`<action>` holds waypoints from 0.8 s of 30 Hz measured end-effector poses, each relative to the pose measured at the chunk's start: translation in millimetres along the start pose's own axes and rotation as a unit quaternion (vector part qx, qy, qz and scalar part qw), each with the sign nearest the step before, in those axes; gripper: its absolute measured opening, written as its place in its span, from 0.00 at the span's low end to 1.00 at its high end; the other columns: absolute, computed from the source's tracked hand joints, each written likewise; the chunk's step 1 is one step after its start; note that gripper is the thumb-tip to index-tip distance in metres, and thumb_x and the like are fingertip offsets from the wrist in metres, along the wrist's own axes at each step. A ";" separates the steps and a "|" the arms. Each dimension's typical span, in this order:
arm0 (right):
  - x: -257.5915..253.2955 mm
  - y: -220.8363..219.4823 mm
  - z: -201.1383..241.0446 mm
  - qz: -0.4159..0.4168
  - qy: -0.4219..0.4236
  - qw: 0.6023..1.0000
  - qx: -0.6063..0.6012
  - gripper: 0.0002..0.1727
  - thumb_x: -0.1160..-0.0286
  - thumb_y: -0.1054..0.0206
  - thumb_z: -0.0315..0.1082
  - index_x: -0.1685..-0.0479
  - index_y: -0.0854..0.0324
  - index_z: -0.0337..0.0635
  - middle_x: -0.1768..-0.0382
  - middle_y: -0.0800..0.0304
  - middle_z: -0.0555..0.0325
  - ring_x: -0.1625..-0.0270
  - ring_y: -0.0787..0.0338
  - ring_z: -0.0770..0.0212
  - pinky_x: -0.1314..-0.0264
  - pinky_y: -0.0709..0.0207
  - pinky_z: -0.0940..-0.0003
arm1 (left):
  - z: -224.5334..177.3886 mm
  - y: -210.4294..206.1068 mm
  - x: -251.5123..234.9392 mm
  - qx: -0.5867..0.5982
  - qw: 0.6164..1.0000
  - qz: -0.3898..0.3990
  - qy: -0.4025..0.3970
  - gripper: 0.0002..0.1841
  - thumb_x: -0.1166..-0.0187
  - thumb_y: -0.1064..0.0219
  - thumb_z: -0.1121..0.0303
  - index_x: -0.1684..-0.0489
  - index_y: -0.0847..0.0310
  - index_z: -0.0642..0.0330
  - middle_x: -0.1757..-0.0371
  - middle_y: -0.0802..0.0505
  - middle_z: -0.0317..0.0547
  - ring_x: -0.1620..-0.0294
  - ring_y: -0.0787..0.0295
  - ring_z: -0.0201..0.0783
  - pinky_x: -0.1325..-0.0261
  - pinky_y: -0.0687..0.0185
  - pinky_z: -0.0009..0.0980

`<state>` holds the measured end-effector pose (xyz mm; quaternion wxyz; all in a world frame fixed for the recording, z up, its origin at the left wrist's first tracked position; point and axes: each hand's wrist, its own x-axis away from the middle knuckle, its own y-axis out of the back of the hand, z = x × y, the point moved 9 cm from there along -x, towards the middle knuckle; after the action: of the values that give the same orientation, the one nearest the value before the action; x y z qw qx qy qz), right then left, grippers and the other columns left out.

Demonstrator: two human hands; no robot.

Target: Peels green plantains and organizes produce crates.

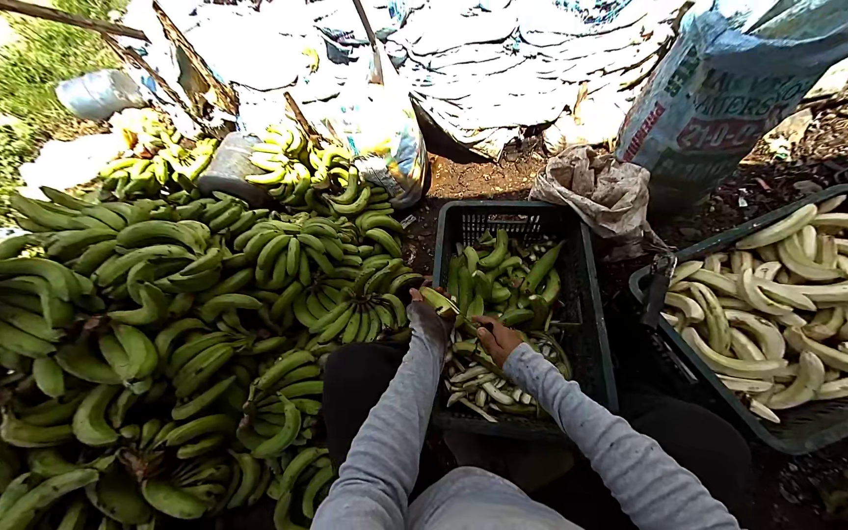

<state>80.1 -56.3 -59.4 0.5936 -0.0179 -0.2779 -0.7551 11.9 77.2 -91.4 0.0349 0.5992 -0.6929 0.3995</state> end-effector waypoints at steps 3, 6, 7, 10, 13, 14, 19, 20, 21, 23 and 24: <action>3.7 -2.1 2.7 -0.003 -0.034 0.997 0.063 0.30 0.03 0.61 0.43 0.08 0.43 0.37 0.32 0.14 0.29 0.30 0.14 0.32 0.22 0.30 0.38 | -0.7 -1.7 -3.1 -0.016 0.999 0.003 -0.043 0.29 0.05 0.72 0.44 0.42 0.28 0.53 0.68 0.16 0.37 0.73 0.16 0.33 0.65 0.15 0.30; 4.1 -0.7 2.5 0.014 -0.077 0.992 0.102 0.31 0.02 0.63 0.46 0.05 0.47 0.42 0.26 0.18 0.32 0.23 0.19 0.32 0.17 0.35 0.36 | -3.5 -4.2 -4.4 -0.020 0.999 -0.020 -0.045 0.28 0.05 0.71 0.45 0.45 0.27 0.53 0.70 0.15 0.37 0.74 0.14 0.34 0.67 0.15 0.32; 5.1 0.0 2.9 0.017 -0.086 0.990 0.109 0.32 0.02 0.63 0.47 0.05 0.48 0.43 0.25 0.18 0.33 0.22 0.19 0.32 0.17 0.35 0.36 | -5.0 -6.3 -2.4 -0.025 0.998 -0.030 -0.040 0.27 0.04 0.72 0.47 0.46 0.28 0.53 0.71 0.16 0.37 0.75 0.14 0.34 0.69 0.15 0.32; 6.6 1.1 3.7 0.013 -0.083 0.990 0.117 0.32 0.02 0.63 0.47 0.05 0.48 0.44 0.25 0.17 0.34 0.23 0.18 0.33 0.19 0.34 0.36 | -0.9 -3.0 -13.5 -0.036 0.998 0.016 -0.051 0.29 0.05 0.73 0.45 0.46 0.27 0.52 0.70 0.14 0.36 0.74 0.13 0.34 0.68 0.14 0.32; 4.7 0.6 2.7 0.019 -0.084 0.989 0.120 0.32 0.02 0.64 0.48 0.05 0.48 0.44 0.25 0.18 0.34 0.22 0.18 0.33 0.18 0.34 0.37 | 2.2 -2.8 -10.8 -0.033 0.999 0.007 -0.034 0.29 0.06 0.71 0.44 0.49 0.27 0.52 0.72 0.14 0.37 0.76 0.14 0.34 0.70 0.15 0.31; 3.0 0.8 1.6 0.018 -0.081 0.989 0.121 0.32 0.02 0.64 0.48 0.05 0.48 0.43 0.25 0.18 0.34 0.22 0.19 0.33 0.18 0.34 0.37 | 2.6 -7.3 -2.9 -0.025 1.000 -0.004 -0.017 0.27 0.05 0.70 0.46 0.51 0.28 0.52 0.73 0.16 0.37 0.77 0.15 0.33 0.72 0.16 0.30; -8.7 4.8 -8.9 0.028 -0.069 0.990 0.121 0.31 0.01 0.63 0.45 0.06 0.46 0.40 0.24 0.20 0.32 0.21 0.20 0.33 0.16 0.36 0.38 | 21.4 -25.5 32.1 0.010 0.990 0.065 0.123 0.24 0.06 0.67 0.46 0.55 0.30 0.50 0.72 0.20 0.36 0.76 0.19 0.32 0.71 0.19 0.27; -12.2 6.1 -12.4 0.025 -0.068 0.990 0.125 0.31 0.01 0.63 0.45 0.07 0.45 0.40 0.25 0.19 0.31 0.21 0.20 0.33 0.16 0.36 0.37 | 25.2 -27.4 36.3 0.001 0.985 0.101 0.138 0.25 0.06 0.68 0.46 0.55 0.29 0.50 0.71 0.19 0.35 0.74 0.17 0.31 0.70 0.17 0.26; -15.6 8.2 -15.8 0.024 -0.075 0.988 0.132 0.31 0.01 0.63 0.45 0.07 0.45 0.40 0.24 0.20 0.31 0.21 0.20 0.33 0.16 0.36 0.37 | 26.9 -28.8 41.2 -0.026 0.981 0.137 0.135 0.25 0.05 0.70 0.48 0.53 0.28 0.51 0.69 0.17 0.36 0.70 0.15 0.31 0.65 0.16 0.26; -18.4 11.1 -20.5 0.023 -0.101 0.983 0.152 0.31 0.01 0.63 0.44 0.06 0.47 0.40 0.24 0.20 0.31 0.20 0.21 0.32 0.16 0.37 0.36 | 26.0 -26.3 43.9 -0.142 0.963 0.218 0.074 0.26 0.04 0.73 0.54 0.37 0.30 0.57 0.56 0.16 0.40 0.56 0.16 0.31 0.50 0.18 0.27; -18.1 12.7 -21.8 0.021 -0.117 0.979 0.163 0.31 0.01 0.63 0.45 0.05 0.48 0.42 0.23 0.21 0.31 0.20 0.21 0.32 0.16 0.37 0.36 | 26.4 -23.3 39.9 -0.198 0.953 0.223 0.051 0.30 0.04 0.76 0.50 0.32 0.30 0.58 0.53 0.14 0.41 0.55 0.15 0.32 0.50 0.18 0.29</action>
<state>103.5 -51.6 -79.2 0.5675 -0.0155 -0.4644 -0.6797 32.2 30.3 -76.4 0.0982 0.3892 -0.8714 0.2820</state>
